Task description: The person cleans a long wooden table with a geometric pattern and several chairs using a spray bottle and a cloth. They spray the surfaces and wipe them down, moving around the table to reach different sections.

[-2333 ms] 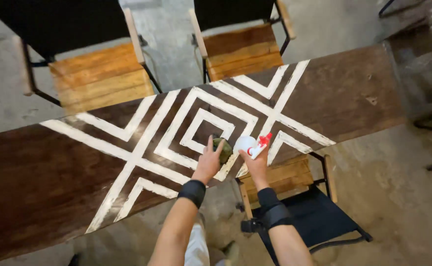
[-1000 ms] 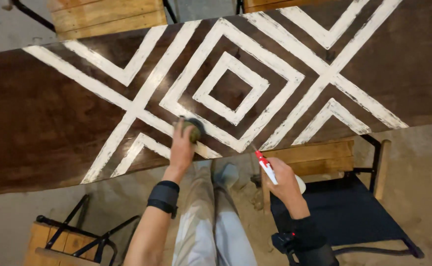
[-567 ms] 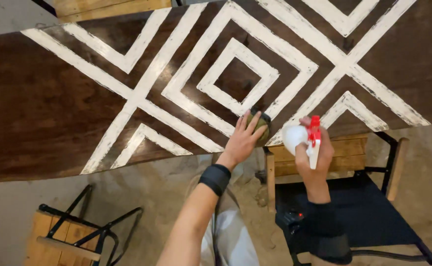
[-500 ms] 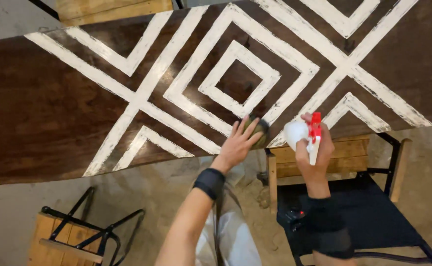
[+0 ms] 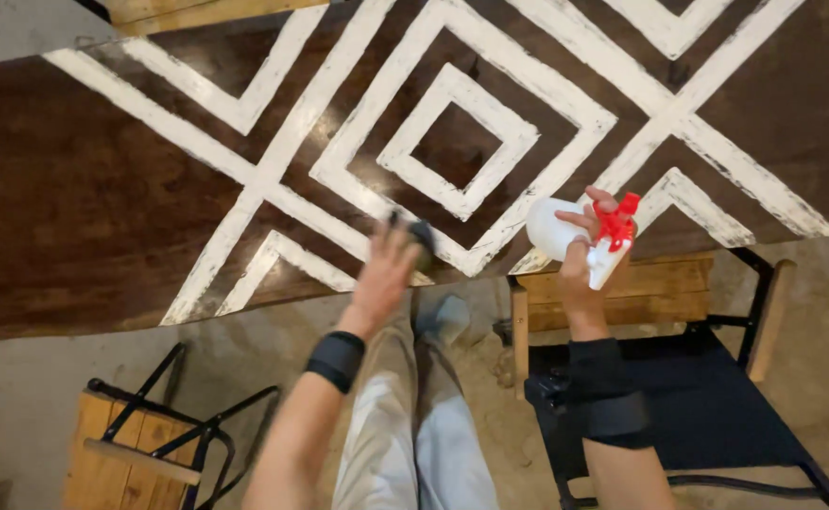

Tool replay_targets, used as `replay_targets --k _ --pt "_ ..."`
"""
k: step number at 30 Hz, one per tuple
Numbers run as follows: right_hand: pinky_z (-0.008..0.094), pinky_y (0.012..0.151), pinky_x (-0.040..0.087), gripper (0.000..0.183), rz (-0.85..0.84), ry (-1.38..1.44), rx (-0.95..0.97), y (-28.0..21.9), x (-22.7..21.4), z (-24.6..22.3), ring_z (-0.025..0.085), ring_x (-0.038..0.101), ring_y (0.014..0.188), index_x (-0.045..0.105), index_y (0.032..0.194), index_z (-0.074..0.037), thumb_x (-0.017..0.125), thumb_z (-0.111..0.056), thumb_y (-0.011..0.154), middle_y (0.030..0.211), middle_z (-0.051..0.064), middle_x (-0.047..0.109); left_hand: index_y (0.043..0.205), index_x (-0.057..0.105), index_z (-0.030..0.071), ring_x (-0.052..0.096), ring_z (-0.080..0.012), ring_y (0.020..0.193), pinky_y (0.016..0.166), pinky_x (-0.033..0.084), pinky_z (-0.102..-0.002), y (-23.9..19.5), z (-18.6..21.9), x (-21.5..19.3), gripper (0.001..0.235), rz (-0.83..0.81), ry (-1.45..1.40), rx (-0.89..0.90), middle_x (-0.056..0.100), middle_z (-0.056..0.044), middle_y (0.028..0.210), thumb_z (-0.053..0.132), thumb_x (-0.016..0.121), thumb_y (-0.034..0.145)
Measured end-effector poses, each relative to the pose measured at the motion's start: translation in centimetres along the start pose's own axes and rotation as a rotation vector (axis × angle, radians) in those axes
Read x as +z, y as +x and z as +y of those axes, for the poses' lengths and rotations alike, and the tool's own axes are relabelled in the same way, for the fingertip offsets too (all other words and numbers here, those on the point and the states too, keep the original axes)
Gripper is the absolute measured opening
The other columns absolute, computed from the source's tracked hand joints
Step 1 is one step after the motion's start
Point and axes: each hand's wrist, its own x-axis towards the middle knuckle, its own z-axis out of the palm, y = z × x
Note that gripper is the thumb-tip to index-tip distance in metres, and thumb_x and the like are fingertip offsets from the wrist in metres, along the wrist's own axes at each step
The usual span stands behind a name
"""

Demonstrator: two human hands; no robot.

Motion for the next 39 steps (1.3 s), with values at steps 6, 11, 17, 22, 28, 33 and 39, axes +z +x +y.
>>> replay_targets --k 6,11,17,22,28,33,39 --pt "0.046 0.113 0.048 0.058 -0.016 0.092 -0.011 -0.1 -0.6 0.8 0.032 0.072 0.113 0.036 0.142 -0.006 0.037 0.008 0.085 0.149 0.024 0.049 0.138 0.056 0.014 0.019 -0.0485 0.152 0.123 0.021 -0.059 4.0 10.3 5.1 0.058 -0.062 -0.019 0.24 0.031 -0.019 0.164 0.005 0.059 0.081" --pt "0.047 0.119 0.044 0.057 -0.023 0.066 -0.053 0.3 -0.6 0.0 0.033 0.073 0.112 0.036 0.142 -0.006 0.039 0.009 0.087 0.149 0.024 0.05 0.142 0.056 0.018 0.023 -0.0429 0.156 0.126 0.025 -0.054 3.4 8.8 4.5 0.06 -0.111 -0.025 0.342 0.032 -0.013 0.166 0.003 0.06 0.084" --pt "0.045 0.11 0.05 0.055 -0.058 0.108 0.008 0.0 -2.5 -0.9 0.03 0.073 0.11 0.04 0.14 -0.004 0.041 0.01 0.086 0.148 0.024 0.052 0.139 0.057 0.015 0.026 -0.0434 0.152 0.12 0.027 -0.06 0.9 0.6 1.1 0.059 -0.135 0.105 0.212 0.031 -0.014 0.164 0.003 0.06 0.081" --pt "0.043 0.11 0.052 0.056 -0.071 0.049 0.039 -2.2 -6.2 -0.3 0.031 0.071 0.113 0.042 0.142 -0.001 0.042 0.013 0.089 0.15 0.023 0.053 0.137 0.058 0.012 0.024 -0.0505 0.152 0.12 0.028 -0.065 3.0 0.1 1.4 0.048 -0.08 -0.059 0.108 0.029 -0.018 0.167 0.004 0.06 0.09" --pt "0.037 0.101 0.056 0.059 -0.002 0.062 0.147 -5.5 -8.3 0.3 0.029 0.071 0.113 0.043 0.147 0.0 0.042 0.014 0.09 0.148 0.021 0.054 0.144 0.057 0.008 0.012 -0.055 0.156 0.122 0.021 -0.072 2.1 3.0 4.5 0.043 -0.041 -0.096 0.04 0.015 -0.021 0.172 0.006 0.057 0.101" --pt "0.038 0.114 0.047 0.058 -0.047 0.046 0.033 -3.8 -6.8 -0.9 0.029 0.071 0.11 0.039 0.146 -0.004 0.04 0.014 0.091 0.15 0.017 0.053 0.143 0.057 0.012 0.003 -0.0541 0.156 0.125 0.018 -0.069 5.7 6.0 6.3 0.046 -0.018 -0.066 0.192 0.009 -0.018 0.173 0.005 0.059 0.098" --pt "0.039 0.108 0.049 0.059 0.006 0.017 0.045 -4.2 -5.9 0.1 0.031 0.073 0.111 0.038 0.144 -0.003 0.041 0.012 0.088 0.148 0.02 0.051 0.143 0.058 0.014 0.01 -0.0477 0.158 0.126 0.025 -0.065 4.7 10.2 6.8 0.054 -0.083 -0.083 0.338 0.014 -0.015 0.174 0.002 0.06 0.091"
